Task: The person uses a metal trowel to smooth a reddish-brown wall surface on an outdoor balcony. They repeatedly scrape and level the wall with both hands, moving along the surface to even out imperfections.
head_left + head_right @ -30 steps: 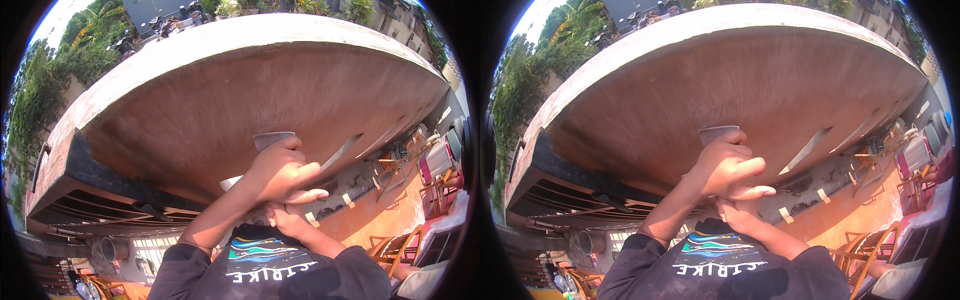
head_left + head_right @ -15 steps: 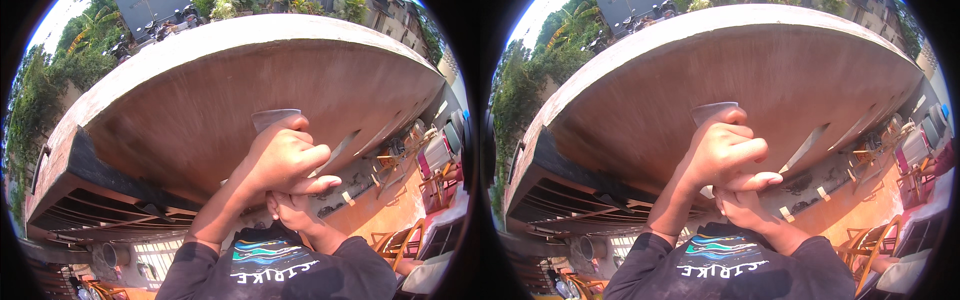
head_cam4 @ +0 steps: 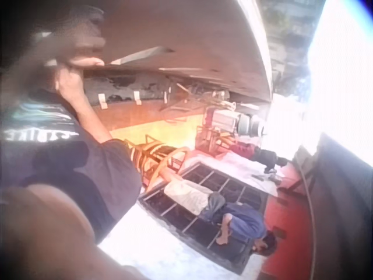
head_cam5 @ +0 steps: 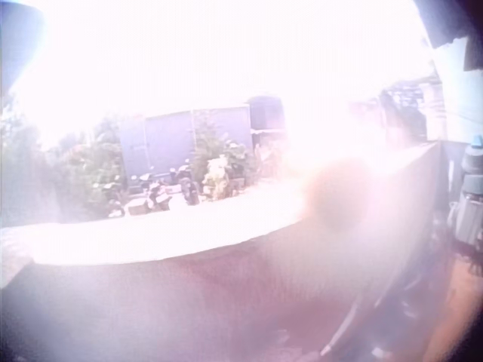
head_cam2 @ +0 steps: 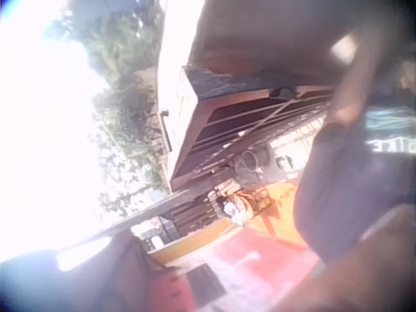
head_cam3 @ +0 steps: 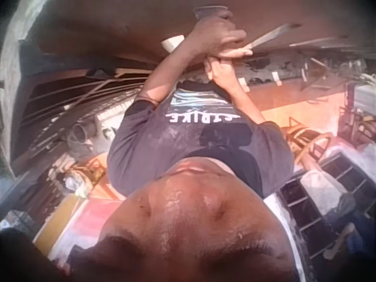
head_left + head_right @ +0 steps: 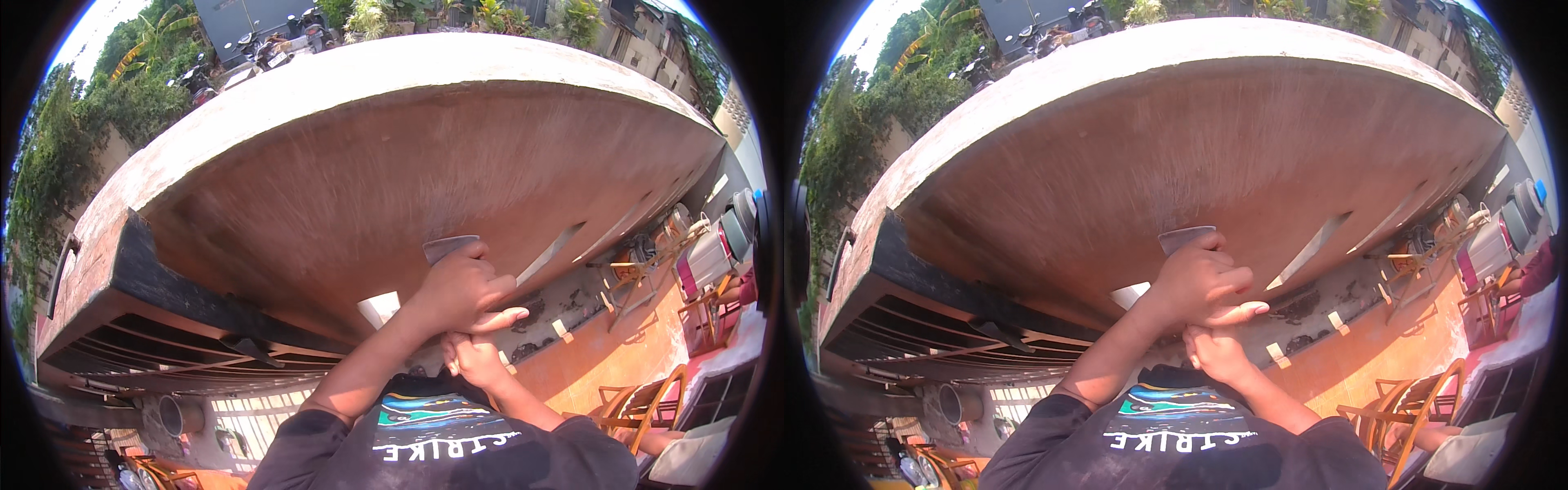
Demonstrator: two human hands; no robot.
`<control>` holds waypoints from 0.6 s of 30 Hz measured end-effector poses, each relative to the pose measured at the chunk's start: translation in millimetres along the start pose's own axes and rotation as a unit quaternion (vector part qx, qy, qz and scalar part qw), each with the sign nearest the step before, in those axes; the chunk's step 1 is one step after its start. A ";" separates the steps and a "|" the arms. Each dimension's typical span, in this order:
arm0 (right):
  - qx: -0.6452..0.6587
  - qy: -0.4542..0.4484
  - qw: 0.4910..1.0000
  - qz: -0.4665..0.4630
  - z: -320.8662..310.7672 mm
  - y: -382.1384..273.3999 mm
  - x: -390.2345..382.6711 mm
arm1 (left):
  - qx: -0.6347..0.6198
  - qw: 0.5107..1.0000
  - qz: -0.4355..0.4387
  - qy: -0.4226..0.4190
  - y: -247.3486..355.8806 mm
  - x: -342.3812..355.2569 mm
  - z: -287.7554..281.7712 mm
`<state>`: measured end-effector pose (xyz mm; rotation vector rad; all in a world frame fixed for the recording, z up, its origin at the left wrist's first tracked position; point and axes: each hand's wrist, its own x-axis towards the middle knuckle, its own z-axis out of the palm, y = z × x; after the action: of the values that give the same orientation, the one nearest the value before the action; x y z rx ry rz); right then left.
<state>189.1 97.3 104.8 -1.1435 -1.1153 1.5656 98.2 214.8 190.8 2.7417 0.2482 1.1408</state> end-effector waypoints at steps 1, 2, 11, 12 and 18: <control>0.013 0.010 0.998 -0.061 0.0 0.3 -0.8 | 0.000 0.999 0.009 0.037 -0.8 0.3 -0.2; 0.023 0.016 0.995 -0.093 0.2 0.3 -1.4 | -0.011 0.999 0.018 0.042 -0.3 -0.2 -0.5; 0.048 0.012 0.998 -0.035 7.7 -7.9 -6.9 | -0.024 0.998 -0.044 -0.031 6.8 -3.1 -8.1; 0.012 -0.008 0.998 -0.066 7.0 -7.4 -6.0 | -0.039 0.999 -0.016 0.028 6.7 -3.7 -9.3; 0.043 -0.043 0.998 0.001 4.5 -0.3 -7.5 | -0.056 0.995 -0.045 -0.064 6.8 -2.8 -11.1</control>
<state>186.2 89.4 107.3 -1.0299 -1.0918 1.6621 88.9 208.5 198.0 2.6621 0.2799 0.9244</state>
